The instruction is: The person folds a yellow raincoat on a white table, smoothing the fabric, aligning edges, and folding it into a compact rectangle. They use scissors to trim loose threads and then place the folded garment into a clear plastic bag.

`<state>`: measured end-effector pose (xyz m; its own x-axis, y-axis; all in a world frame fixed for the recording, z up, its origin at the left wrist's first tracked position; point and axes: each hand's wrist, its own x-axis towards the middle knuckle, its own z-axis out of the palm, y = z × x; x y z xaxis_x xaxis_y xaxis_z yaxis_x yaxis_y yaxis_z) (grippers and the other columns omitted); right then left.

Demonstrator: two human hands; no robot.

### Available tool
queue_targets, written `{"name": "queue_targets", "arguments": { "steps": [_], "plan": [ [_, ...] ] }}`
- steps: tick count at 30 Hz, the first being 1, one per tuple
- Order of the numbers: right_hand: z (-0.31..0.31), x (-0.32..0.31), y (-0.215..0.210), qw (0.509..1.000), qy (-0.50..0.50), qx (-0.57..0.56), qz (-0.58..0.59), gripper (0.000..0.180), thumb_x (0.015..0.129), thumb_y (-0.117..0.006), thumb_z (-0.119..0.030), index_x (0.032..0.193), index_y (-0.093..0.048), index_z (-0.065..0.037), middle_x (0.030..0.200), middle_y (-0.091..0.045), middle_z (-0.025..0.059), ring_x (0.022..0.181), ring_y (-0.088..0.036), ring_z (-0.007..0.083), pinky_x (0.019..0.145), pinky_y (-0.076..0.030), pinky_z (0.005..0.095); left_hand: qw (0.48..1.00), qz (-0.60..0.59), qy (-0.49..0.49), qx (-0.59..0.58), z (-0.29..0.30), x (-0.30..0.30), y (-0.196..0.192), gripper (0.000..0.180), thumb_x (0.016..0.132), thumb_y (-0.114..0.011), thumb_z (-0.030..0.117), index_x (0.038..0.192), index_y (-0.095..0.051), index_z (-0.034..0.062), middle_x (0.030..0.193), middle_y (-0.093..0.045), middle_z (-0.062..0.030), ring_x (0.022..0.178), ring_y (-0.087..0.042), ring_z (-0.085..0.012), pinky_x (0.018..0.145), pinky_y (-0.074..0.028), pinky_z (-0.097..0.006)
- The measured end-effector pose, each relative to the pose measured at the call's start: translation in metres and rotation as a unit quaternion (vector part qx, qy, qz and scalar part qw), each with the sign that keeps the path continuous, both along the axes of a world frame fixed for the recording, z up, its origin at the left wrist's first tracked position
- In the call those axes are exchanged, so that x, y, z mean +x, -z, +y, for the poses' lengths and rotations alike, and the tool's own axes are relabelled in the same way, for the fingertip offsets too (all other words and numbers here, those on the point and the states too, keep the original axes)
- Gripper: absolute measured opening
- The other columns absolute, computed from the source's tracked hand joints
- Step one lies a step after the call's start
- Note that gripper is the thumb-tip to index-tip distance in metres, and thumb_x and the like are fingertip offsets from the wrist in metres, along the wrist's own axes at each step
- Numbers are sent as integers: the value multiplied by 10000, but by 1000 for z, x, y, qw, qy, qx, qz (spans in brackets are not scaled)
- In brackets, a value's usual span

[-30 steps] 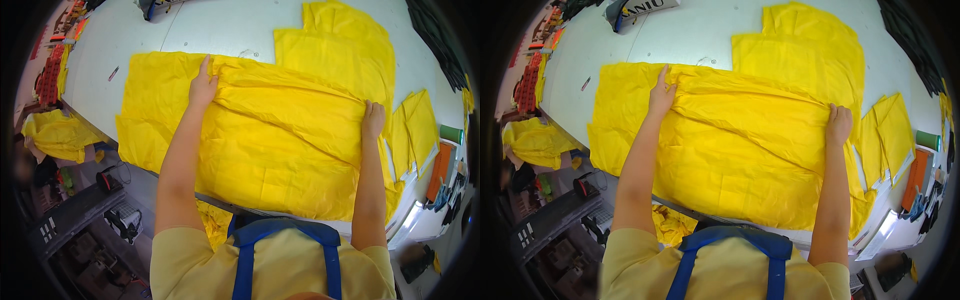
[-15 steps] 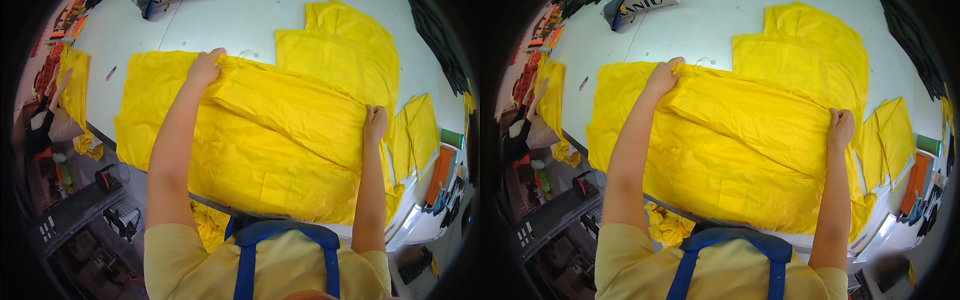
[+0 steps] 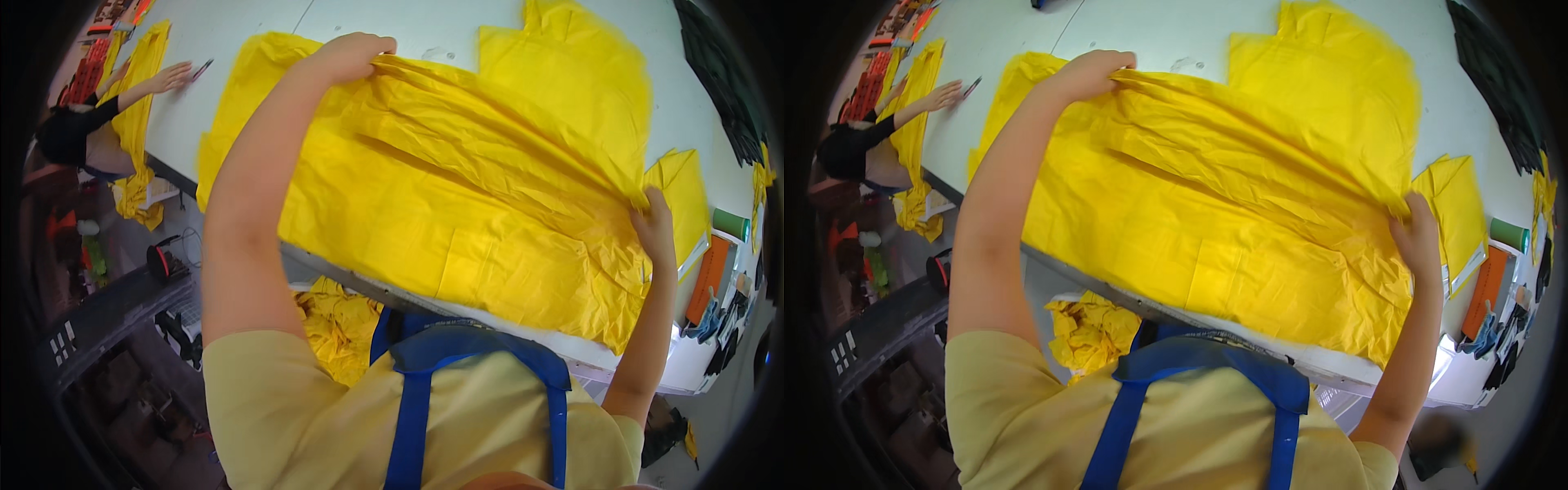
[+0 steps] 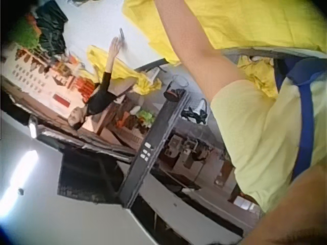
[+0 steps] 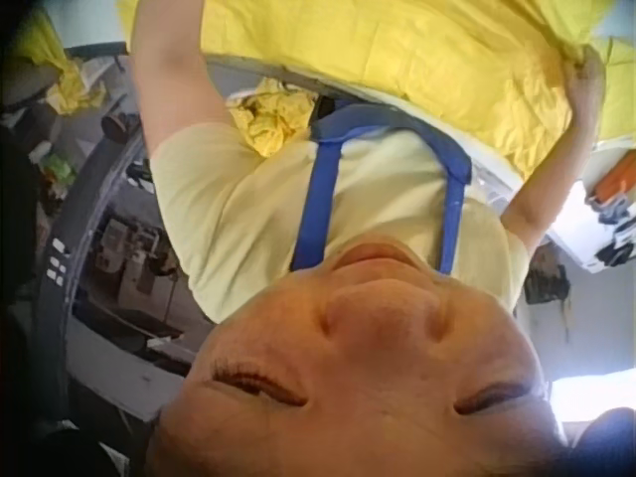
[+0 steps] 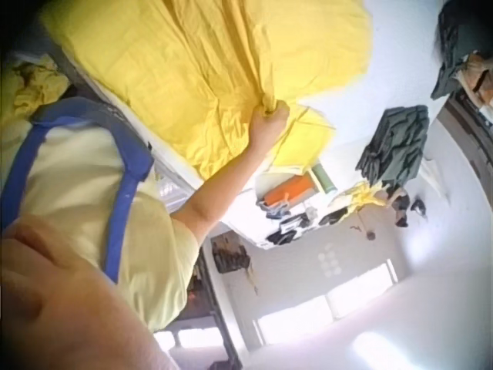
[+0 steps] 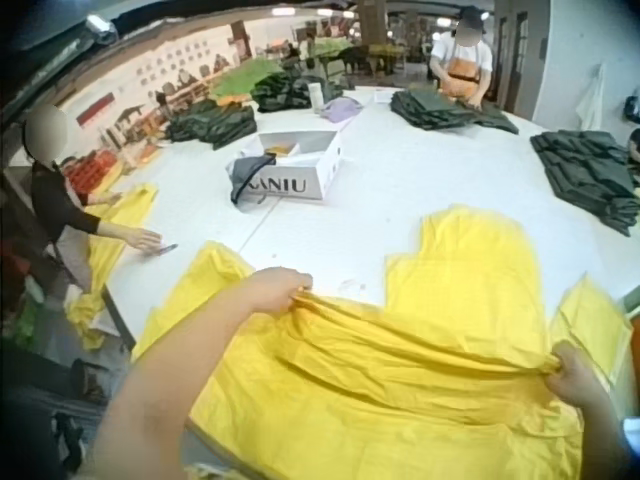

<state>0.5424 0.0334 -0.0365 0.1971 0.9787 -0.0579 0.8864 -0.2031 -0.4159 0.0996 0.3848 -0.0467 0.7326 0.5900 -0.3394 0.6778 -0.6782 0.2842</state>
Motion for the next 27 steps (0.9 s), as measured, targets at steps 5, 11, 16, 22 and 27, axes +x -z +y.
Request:
{"name": "queue_targets", "arguments": {
  "steps": [5, 11, 16, 22, 27],
  "plan": [
    [-148, -105, -16, 973, -86, 190, -100, 282, 578, -607, 57, 806, -485, -55, 857, -512, 133, 807, -524, 341, 696, -414, 428, 921, -205, 98, 316, -149, -109, -29, 99, 776, -622, 133, 864, -577, 128, 661, -474, -93, 632, -537, -287, 505, -411, -405],
    [-218, -157, 52, 983, -103, 61, -136, 199, 600, -613, -64, 771, -513, -90, 828, -512, 99, 812, -526, 302, 731, -387, 413, 989, -109, -13, 98, -278, -177, 46, 144, 696, -610, 40, 799, -527, 98, 730, -470, -81, 712, -527, -278, 577, -421, -386],
    [-202, -147, 50, 988, -128, 0, -83, 292, 632, -694, -155, 871, -534, -101, 900, -524, 98, 885, -515, 312, 795, -388, 427, 959, -204, -31, 192, -294, -121, 19, 454, 665, -695, 211, 1080, -552, 96, 1166, -509, -123, 1099, -480, -360, 940, -375, -467],
    [-219, -14, 40, 990, 89, 78, -77, 478, 712, -702, -123, 1160, -542, -79, 1218, -555, 135, 1172, -483, 325, 1005, -370, 399, 974, -170, -10, 149, -296, -146, 62, 361, 683, -635, 41, 1032, -564, 101, 1101, -522, -102, 1068, -489, -333, 938, -357, -425],
    [-218, 65, 65, 980, 161, -95, 74, 392, 697, -671, -46, 1070, -563, -92, 1028, -605, 146, 1015, -569, 334, 888, -450, 365, 986, -100, -1, 130, -292, -143, 74, 271, 665, -585, -29, 901, -552, 101, 882, -540, -82, 901, -517, -310, 798, -389, -426]
  ]
}}
